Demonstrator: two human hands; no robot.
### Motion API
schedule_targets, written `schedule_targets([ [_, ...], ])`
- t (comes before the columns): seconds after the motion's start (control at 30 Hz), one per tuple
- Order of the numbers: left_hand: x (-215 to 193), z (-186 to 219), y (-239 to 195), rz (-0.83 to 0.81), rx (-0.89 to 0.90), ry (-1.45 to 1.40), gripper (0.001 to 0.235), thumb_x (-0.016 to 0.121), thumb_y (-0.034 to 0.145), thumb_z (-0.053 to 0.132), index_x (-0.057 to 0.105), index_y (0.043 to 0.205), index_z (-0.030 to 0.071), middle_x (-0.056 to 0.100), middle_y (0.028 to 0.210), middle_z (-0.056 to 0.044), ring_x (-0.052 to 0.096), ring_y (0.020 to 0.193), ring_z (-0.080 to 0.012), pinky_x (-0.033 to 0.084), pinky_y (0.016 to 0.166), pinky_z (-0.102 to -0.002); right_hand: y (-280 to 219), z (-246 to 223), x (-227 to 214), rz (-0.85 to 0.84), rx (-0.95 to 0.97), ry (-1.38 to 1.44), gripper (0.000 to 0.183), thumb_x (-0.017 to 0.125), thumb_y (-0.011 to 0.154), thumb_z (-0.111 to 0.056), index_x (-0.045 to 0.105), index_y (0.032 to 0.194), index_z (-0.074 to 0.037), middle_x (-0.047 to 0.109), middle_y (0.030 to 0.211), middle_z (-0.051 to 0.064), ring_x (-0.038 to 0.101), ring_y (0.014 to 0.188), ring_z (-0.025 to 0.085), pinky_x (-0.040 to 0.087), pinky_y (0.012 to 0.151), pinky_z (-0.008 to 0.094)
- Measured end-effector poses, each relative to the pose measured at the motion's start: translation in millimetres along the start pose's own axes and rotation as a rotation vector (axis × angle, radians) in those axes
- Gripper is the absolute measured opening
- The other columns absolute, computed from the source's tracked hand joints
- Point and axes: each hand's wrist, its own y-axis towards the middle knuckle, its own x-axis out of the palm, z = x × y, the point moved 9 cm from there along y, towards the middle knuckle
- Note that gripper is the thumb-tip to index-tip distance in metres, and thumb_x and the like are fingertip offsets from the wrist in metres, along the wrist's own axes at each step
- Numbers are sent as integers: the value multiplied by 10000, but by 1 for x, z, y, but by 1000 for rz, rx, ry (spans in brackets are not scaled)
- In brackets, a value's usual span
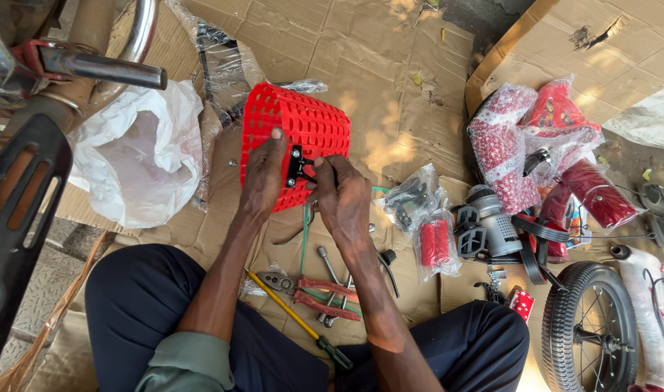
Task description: The person sits on a cardboard sheet and assembles a red plastic bicycle basket by attaching a metal bracket with bolts and nuts using a wrench. They then unwrap a black bicycle handlebar from plastic packaging and place it on the cardboard.
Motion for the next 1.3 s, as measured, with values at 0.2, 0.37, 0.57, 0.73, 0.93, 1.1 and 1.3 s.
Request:
schedule_targets([
  [0.2,-17,-2,-7,104,-94,-128,534,494,1012,606,600,817,120,564,707,40,507,583,-64,401,487,-264,-19,-34,14,-18,-221,-51,220,607,1032,-188,672,974,14,736,724,131,777,637,190,587,501,311],
  [0.37,-14,13,-12,89,-29,-195,505,536,1009,607,615,833,140,559,705,65,506,587,-45,394,493,-258,-25,-44,17,-15,-320,-97,207,593,1043,-178,669,1003,10,745,774,141,778,657,204,600,528,312],
  [0.57,-13,12,-10,108,-87,-75,557,508,993,616,636,797,111,563,657,57,481,551,-48,364,468,-262,-25,-22,18,-17,-100,-5,247,588,1034,-204,671,1025,29,741,740,148,754,596,187,589,477,315],
  [0.73,4,17,-7,-3,35,-19,521,464,1083,581,654,998,104,629,877,76,565,799,-40,489,714,-248,-10,7,3,1,54,348,296,570,1054,-227,634,1118,54,737,823,155,714,639,179,602,550,304],
  [0.93,9,50,-6,-96,245,574,243,683,971,245,566,1035,42,597,775,-84,568,672,-191,453,619,-388,-3,32,-3,-275,34,461,356,511,1063,-311,596,1256,-24,761,1011,95,736,828,158,624,753,315],
  [1.1,-9,76,-10,31,361,587,205,707,1003,214,612,1069,44,649,816,-89,597,702,-179,468,646,-371,-23,68,-31,-224,-201,-480,325,629,1030,-289,690,837,-36,698,731,77,666,607,208,532,616,338],
  [1.3,-2,67,-8,18,327,530,194,715,993,201,650,1087,45,642,787,-72,568,687,-142,463,640,-340,-99,120,-3,-397,-83,-772,192,731,839,-261,706,857,-72,725,775,162,706,711,374,544,630,484],
])
